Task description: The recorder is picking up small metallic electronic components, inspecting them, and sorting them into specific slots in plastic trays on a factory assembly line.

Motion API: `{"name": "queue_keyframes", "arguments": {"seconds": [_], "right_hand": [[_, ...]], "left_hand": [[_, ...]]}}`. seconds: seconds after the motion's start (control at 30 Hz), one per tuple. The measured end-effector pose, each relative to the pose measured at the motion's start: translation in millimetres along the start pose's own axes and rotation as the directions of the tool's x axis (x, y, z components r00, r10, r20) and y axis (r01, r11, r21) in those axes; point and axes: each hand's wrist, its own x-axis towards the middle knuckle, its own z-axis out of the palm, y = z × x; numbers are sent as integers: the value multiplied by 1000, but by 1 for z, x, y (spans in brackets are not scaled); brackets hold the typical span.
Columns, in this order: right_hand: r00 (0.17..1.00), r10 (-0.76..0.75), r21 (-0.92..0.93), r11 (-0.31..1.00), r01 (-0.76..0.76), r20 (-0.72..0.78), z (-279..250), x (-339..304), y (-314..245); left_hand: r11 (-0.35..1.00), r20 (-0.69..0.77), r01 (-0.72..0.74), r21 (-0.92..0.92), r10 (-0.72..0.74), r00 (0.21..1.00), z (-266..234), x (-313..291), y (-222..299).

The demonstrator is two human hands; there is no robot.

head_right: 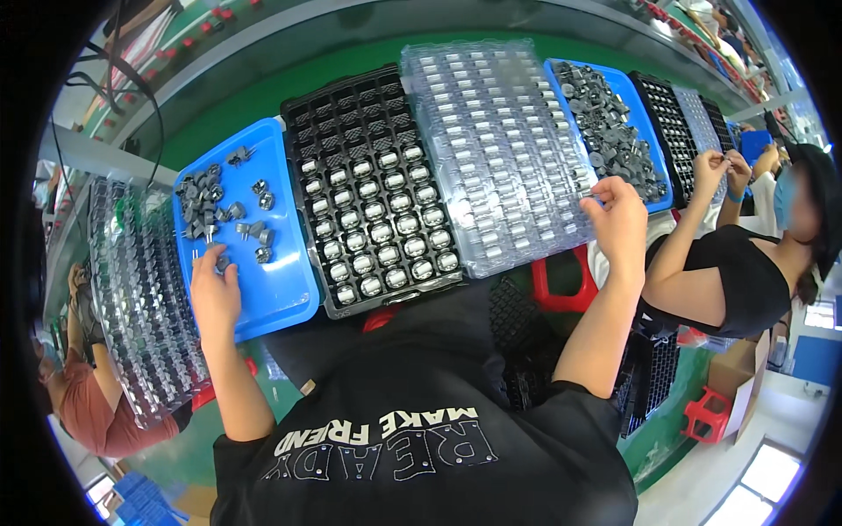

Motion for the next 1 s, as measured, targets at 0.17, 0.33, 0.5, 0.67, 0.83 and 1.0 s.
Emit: {"name": "queue_keyframes", "arguments": {"seconds": [0.17,0.33,0.5,0.67,0.83,1.0], "right_hand": [[993,97,58,993,-100,60,-1,5,-1],[996,79,126,988,-85,47,7,3,9],[998,-54,111,992,57,-26,11,0,17],[992,-120,112,987,117,23,2,-9,17],[989,-130,10,991,131,-72,7,-6,5],[989,69,720,692,47,-131,26,-29,-55]], "left_hand": [[988,20,52,-143,-49,999,-11,-10,13],[920,74,182,-348,-167,983,-17,-22,18],[830,57,174,-530,-170,984,-11,-30,14],[821,51,146,-551,-141,989,-1,-34,11],[621,77,104,-777,-71,995,-4,-37,17],[-107,289,316,-943,213,933,-8,-49,50]]}}
